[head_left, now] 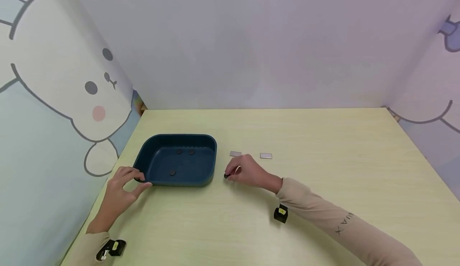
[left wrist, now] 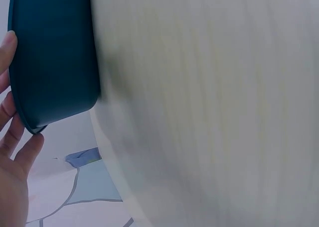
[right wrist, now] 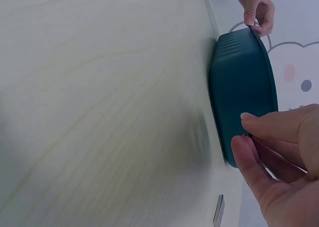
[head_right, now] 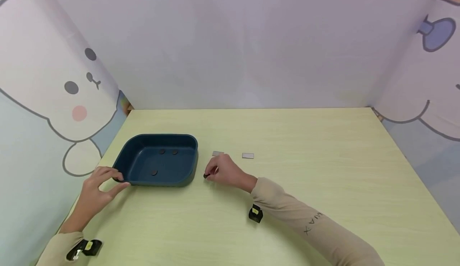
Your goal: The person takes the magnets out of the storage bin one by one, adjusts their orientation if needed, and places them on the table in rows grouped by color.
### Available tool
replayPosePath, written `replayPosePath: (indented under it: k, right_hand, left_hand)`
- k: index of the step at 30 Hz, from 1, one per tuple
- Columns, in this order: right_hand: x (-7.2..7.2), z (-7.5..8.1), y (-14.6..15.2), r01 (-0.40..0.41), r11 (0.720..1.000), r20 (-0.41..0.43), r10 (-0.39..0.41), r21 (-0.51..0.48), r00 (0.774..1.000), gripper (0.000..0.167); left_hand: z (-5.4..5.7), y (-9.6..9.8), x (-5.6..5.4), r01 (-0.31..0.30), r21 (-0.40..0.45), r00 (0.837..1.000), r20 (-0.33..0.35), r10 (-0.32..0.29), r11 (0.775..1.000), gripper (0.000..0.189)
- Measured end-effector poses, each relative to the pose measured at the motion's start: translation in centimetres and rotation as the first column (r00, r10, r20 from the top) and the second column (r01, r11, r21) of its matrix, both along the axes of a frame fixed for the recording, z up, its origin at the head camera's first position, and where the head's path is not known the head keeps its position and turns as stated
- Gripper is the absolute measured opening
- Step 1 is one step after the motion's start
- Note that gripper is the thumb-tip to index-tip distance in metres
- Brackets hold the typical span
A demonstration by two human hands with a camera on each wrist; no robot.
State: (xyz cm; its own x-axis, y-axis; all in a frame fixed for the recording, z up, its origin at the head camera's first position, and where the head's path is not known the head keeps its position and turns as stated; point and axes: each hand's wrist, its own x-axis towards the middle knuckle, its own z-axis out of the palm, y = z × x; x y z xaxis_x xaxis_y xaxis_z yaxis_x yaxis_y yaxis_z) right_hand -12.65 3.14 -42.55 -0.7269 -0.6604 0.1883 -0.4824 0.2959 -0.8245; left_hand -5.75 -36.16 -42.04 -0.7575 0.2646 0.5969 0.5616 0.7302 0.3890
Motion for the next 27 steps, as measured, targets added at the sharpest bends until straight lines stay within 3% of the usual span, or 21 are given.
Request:
replayPosePath:
  k: [11,27]
  right_hand:
    - [0.2,-1.1,-0.1,0.016,0.998,-0.045,-0.013,0.061,0.999,0.010]
    - [0.6,-1.5,-0.2,-0.004,0.992,-0.126,0.020,0.128,0.992,0.011]
  left_hand:
    - [0.0,-0.3,0.1,-0.027,-0.003,0.998,0.049,0.027,1.000,0.032]
    - [0.0,0.0,0.0,-0.035,-0.006,0.999,0.038,0.035,0.999,0.031]
